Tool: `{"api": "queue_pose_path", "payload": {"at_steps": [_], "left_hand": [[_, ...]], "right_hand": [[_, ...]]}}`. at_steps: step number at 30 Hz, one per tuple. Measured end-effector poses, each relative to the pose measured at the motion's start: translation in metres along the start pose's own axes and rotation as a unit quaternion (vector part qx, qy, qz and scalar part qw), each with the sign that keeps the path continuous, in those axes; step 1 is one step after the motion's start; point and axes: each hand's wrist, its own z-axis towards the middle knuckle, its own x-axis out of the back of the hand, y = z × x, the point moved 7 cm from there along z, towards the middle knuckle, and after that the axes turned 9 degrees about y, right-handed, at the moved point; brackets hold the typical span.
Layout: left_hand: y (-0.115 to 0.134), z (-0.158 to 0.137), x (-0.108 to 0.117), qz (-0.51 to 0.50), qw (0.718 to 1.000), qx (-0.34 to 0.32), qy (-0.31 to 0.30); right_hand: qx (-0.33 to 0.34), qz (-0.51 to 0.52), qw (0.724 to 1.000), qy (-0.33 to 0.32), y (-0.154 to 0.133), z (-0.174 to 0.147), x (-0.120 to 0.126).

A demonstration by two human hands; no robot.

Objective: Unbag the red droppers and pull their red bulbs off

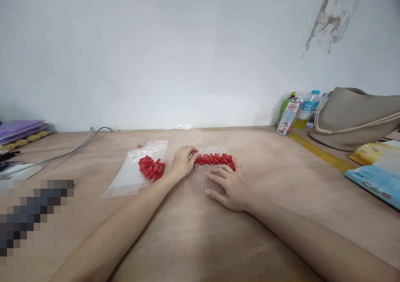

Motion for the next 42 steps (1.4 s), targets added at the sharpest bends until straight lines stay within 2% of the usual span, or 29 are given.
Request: {"api": "queue_pose_path", "payload": {"at_steps": [4, 7, 12, 15, 18, 22, 26, 31, 37, 42], "left_hand": [[0.001, -0.005, 0.019, -0.004, 0.997, 0.023, 0.07], [0.007, -0.022, 0.037, -0.021, 0.995, 0.013, 0.094], [0.023, -0.063, 0.065, -0.055, 0.996, -0.045, 0.061], [0.029, -0.08, 0.075, -0.054, 0.996, -0.067, 0.029], [0.032, -0.084, 0.074, -0.057, 0.996, -0.072, 0.0], [0.039, -0.084, 0.066, -0.098, 0.988, -0.115, -0.041], [0.044, -0.085, 0.064, -0.117, 0.982, -0.142, -0.052], [0.044, -0.082, 0.058, -0.083, 0.987, -0.12, -0.062], [0.056, -0.078, 0.045, -0.043, 0.98, -0.191, -0.042], [0.058, -0.08, 0.045, -0.04, 0.977, -0.207, -0.02]], "right_hand": [[-0.007, -0.012, 0.999, 0.035, 0.002, 0.0, 0.003], [-0.039, -0.014, 0.997, 0.072, 0.009, -0.001, 0.005], [-0.104, 0.011, 0.987, 0.122, 0.023, -0.003, 0.009], [-0.083, 0.025, 0.987, 0.136, 0.021, -0.003, 0.013], [-0.025, 0.021, 0.992, 0.124, 0.012, -0.002, 0.014], [0.022, 0.011, 0.994, 0.103, 0.007, -0.002, 0.01], [0.037, 0.021, 0.996, 0.078, 0.006, -0.002, 0.003], [0.056, 0.042, 0.995, 0.068, 0.003, -0.002, 0.0], [0.071, 0.052, 0.993, 0.073, -0.004, -0.001, 0.003], [0.052, 0.071, 0.995, 0.05, -0.007, -0.001, -0.002]]}}
